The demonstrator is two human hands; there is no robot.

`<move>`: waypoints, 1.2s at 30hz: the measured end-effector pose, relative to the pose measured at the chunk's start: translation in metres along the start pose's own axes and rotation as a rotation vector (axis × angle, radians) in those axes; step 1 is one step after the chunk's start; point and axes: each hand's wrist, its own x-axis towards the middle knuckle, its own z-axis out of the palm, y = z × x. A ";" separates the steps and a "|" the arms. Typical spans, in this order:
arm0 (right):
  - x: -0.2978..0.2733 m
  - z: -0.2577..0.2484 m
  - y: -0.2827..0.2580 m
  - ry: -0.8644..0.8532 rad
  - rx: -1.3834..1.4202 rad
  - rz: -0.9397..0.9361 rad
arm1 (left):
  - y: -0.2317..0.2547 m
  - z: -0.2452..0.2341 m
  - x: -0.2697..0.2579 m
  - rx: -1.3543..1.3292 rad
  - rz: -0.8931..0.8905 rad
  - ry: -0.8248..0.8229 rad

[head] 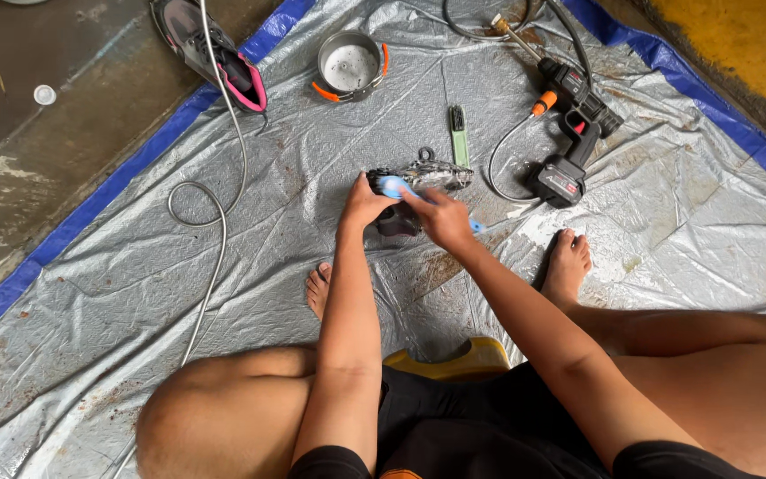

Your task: The person uses a heat gun to apply heat to a black and pink shoe, then scrubs the shoe with a blue brush dipped in a bucket of soapy water. The person scrubs the sole and upper parts of the shoe while sitting on a tarp.

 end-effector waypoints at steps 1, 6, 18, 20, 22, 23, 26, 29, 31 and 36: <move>0.003 -0.005 -0.005 -0.003 0.001 0.002 | -0.004 0.006 0.003 0.000 -0.003 -0.002; -0.004 -0.019 -0.005 -0.118 -0.032 0.128 | 0.022 -0.002 -0.032 -0.097 -0.053 -0.014; -0.020 -0.015 0.018 -0.297 -0.107 0.328 | 0.011 -0.001 -0.025 -0.107 -0.125 -0.018; -0.031 -0.011 0.048 -0.302 -0.115 0.404 | 0.012 -0.003 -0.024 -0.100 -0.130 -0.017; -0.029 -0.016 0.041 -0.313 -0.129 0.492 | 0.013 -0.003 -0.025 -0.091 -0.139 -0.031; -0.020 -0.024 0.018 -0.347 -0.112 0.419 | 0.014 -0.003 -0.025 -0.098 -0.133 -0.020; -0.008 -0.026 0.008 -0.387 -0.107 0.402 | 0.025 -0.009 -0.033 -0.098 -0.133 -0.007; -0.014 -0.022 0.038 -0.385 -0.116 0.493 | 0.027 -0.012 -0.036 -0.100 -0.140 0.007; -0.028 -0.013 0.044 -0.396 -0.121 0.539 | 0.020 -0.006 -0.043 -0.113 -0.155 0.003; 0.006 -0.021 -0.020 -0.391 -0.033 0.471 | 0.015 -0.003 -0.027 -0.104 -0.171 0.024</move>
